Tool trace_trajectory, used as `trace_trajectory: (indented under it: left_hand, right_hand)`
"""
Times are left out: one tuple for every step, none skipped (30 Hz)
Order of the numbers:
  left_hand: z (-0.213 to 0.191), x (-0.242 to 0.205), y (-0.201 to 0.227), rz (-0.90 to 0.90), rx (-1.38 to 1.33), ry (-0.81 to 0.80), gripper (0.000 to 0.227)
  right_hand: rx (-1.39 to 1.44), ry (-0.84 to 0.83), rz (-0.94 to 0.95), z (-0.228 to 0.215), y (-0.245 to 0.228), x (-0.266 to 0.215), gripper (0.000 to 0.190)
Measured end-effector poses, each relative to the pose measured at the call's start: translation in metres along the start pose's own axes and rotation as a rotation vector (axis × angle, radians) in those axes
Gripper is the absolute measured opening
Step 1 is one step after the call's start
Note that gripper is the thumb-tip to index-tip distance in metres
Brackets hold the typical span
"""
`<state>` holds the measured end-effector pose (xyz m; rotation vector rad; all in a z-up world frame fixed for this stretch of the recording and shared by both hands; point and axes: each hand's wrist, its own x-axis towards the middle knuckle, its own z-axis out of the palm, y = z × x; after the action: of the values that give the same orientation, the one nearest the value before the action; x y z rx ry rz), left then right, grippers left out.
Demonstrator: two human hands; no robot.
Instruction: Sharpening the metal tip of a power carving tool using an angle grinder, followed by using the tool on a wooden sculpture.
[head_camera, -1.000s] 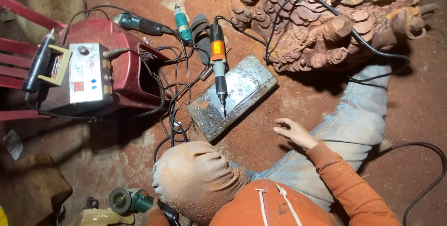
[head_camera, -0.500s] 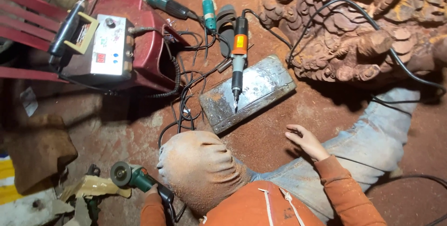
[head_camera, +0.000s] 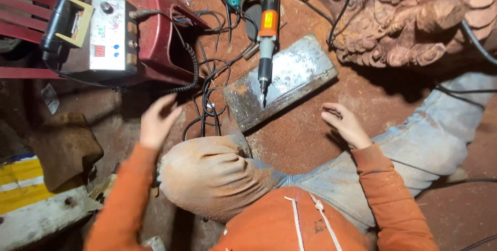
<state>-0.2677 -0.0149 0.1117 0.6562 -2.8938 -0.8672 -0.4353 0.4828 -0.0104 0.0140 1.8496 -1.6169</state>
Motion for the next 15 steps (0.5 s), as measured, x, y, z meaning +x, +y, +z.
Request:
trace_trajectory:
  left_hand:
    - [0.015,0.025,0.007,-0.007,0.008,-0.011,0.049]
    - [0.030,0.051,0.014,0.252,0.176,-0.085,0.041]
    - [0.045,0.078,0.020,0.514,0.338,-0.160,0.033]
    - [0.072,0.088,0.029,0.511,0.341,-0.172,0.033]
    - [0.101,0.100,0.040,0.736,0.437,-0.240,0.020]
    - [0.131,0.111,0.051,0.962,0.529,-0.308,0.011]
    - [0.160,0.111,0.049,0.969,0.526,-0.313,0.011]
    - [0.189,0.111,0.047,1.091,0.580,-0.280,0.010]
    - [0.221,0.112,0.047,1.218,0.630,-0.243,0.015]
    - [0.234,0.118,0.040,1.230,0.623,-0.248,0.015]
    - [0.248,0.122,0.034,1.298,0.625,-0.291,0.010]
    - [0.262,0.125,0.028,1.365,0.627,-0.334,0.007]
    - [0.271,0.127,0.019,1.374,0.616,-0.334,0.007]
    - [0.278,0.129,0.010,1.457,0.595,-0.334,0.006]
    - [0.284,0.136,0.004,1.540,0.580,-0.323,0.006]
  right_hand:
    - [0.008,-0.004,0.013,-0.003,0.010,0.001,0.055]
    - [0.040,0.001,0.026,-0.005,0.019,0.002,0.055]
    - [0.070,0.007,0.037,-0.008,0.027,0.004,0.055]
    - [0.077,0.006,0.048,-0.008,0.030,0.004,0.055]
    - [0.081,0.011,0.038,-0.010,0.034,0.005,0.054]
    - [0.085,0.017,0.029,-0.012,0.037,0.006,0.053]
    - [0.089,0.024,0.033,-0.011,0.039,0.007,0.053]
    - [0.094,0.024,0.028,-0.010,0.040,0.009,0.054]
    - [0.100,0.029,0.024,-0.011,0.042,0.011,0.054]
    - [0.103,0.043,0.028,-0.009,0.044,0.013,0.054]
    - [0.104,0.037,0.031,-0.009,0.046,0.015,0.055]
    - [0.106,0.031,0.033,-0.008,0.047,0.016,0.055]
    - [0.102,0.043,0.037,-0.007,0.053,0.019,0.055]
    - [0.103,0.030,0.047,-0.007,0.057,0.021,0.057]
    - [0.100,0.017,0.047,-0.008,0.058,0.027,0.058]
